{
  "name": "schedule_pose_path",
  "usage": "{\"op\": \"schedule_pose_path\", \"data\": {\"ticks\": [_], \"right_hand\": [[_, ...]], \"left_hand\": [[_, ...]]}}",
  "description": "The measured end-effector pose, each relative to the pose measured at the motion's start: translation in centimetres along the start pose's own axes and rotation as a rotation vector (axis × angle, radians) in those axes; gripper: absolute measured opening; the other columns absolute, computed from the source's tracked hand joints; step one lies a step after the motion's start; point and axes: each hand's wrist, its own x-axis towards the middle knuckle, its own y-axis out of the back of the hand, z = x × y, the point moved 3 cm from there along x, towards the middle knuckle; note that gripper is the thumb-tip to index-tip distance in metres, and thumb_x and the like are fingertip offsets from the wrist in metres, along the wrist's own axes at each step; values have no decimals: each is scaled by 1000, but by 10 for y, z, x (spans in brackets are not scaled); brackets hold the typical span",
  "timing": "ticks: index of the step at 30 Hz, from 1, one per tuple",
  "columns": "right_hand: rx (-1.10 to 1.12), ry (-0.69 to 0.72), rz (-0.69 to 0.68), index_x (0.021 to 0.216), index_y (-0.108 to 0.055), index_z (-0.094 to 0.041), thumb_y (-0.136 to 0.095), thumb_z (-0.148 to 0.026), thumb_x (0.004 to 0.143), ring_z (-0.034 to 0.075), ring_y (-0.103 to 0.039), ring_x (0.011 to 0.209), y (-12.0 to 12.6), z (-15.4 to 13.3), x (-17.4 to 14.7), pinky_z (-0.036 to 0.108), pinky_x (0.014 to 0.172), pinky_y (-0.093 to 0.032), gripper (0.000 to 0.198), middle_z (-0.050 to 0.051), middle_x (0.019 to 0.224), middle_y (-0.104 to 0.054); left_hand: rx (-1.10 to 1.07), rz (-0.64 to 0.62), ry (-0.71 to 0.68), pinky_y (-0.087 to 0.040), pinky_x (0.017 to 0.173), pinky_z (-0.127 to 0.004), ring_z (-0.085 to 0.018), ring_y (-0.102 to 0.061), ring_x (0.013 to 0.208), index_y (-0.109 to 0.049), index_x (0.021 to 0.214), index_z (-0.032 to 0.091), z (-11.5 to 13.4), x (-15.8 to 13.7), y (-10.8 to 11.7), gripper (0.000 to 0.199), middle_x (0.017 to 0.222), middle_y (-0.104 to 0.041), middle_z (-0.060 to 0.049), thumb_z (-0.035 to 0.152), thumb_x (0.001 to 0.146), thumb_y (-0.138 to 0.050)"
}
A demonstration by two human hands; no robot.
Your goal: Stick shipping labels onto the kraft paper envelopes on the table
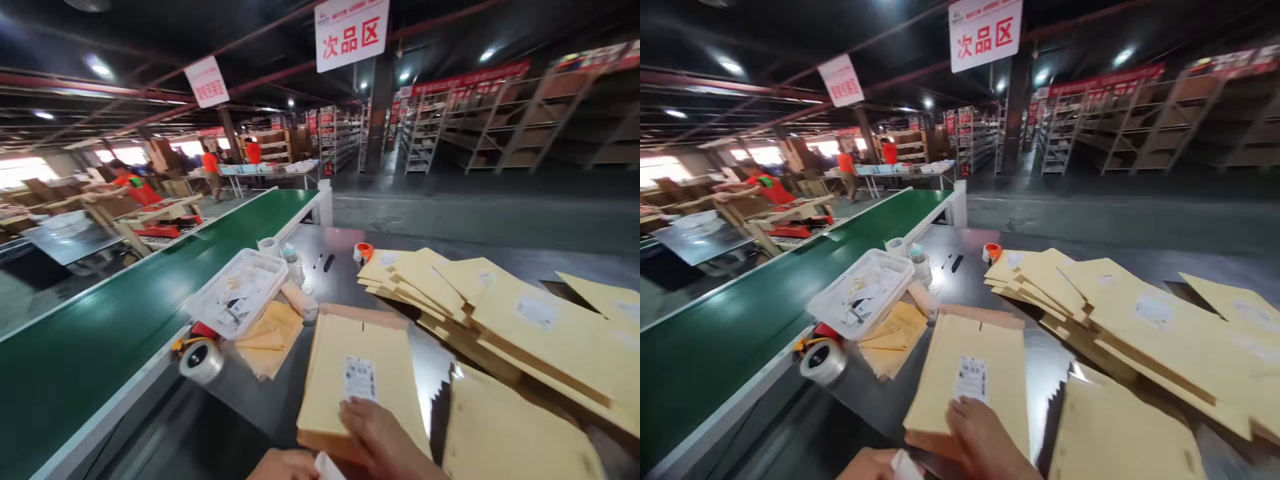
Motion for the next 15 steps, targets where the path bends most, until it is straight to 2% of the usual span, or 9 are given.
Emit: {"op": "schedule_pose_path", "data": {"ticks": [1,3,4,6,8,9,11,13,15], "right_hand": [[56,-31,18,108,-67,-26,-48,-16,84,19,-71,84,25,-1,1,28,73,-57,32,3,98,-76],[17,-76,232,121,-62,-20,-40,-13,87,19,-71,91,80,3,-8,29,74,-58,41,8,108,-75],[-38,-122,381,125,-59,-19,-39,-12,89,20,-71,95,108,9,-18,30,75,-59,43,10,111,-73],[-193,-200,663,132,-54,-20,-40,-11,89,22,-69,101,153,20,-54,35,81,-60,46,11,117,-71],[-346,-224,796,135,-50,-23,-45,-9,87,23,-67,107,178,27,-98,40,87,-59,50,10,121,-69],[-415,-219,803,136,-49,-24,-46,-7,86,24,-65,111,181,31,-121,41,91,-57,53,9,122,-68],[-520,-228,737,138,-47,-24,-47,-3,85,24,-60,119,168,38,-163,43,96,-54,58,9,124,-67],[-599,-301,617,138,-48,-21,-46,-2,85,25,-58,121,131,51,-200,44,97,-54,57,11,124,-68],[-665,-381,465,129,-58,-22,-43,-3,85,26,-63,115,80,66,-230,42,91,-57,50,10,121,-70]], "left_hand": [[26,-35,-34,-52,93,-34,-28,-67,105,-78,93,26,5,1,-2,43,115,-73,-9,60,83,-53],[161,-54,-43,-47,103,-37,-30,-59,120,-78,93,26,6,11,-7,32,130,-66,-9,50,82,-59],[236,2,-16,-43,107,-39,-30,-55,127,-77,99,27,1,19,-9,29,136,-60,-9,42,81,-61],[321,131,27,-35,115,-43,-28,-50,131,-70,114,29,-13,34,-14,35,138,-59,-7,32,82,-57],[342,183,42,-29,118,-46,-26,-54,128,-67,119,30,-27,45,-18,38,131,-65,-5,31,85,-50],[354,175,51,-28,118,-48,-26,-56,126,-68,117,30,-33,48,-18,37,129,-66,-5,33,86,-47],[397,143,63,-29,117,-51,-28,-61,120,-72,108,29,-41,50,-16,35,123,-69,-6,38,87,-46],[394,183,53,-39,112,-48,-28,-65,113,-74,102,27,-41,48,-9,36,119,-72,-8,45,86,-46],[312,279,23,-50,100,-38,-27,-68,103,-75,97,26,-34,45,-3,41,111,-75,-9,53,86,-47]]}}
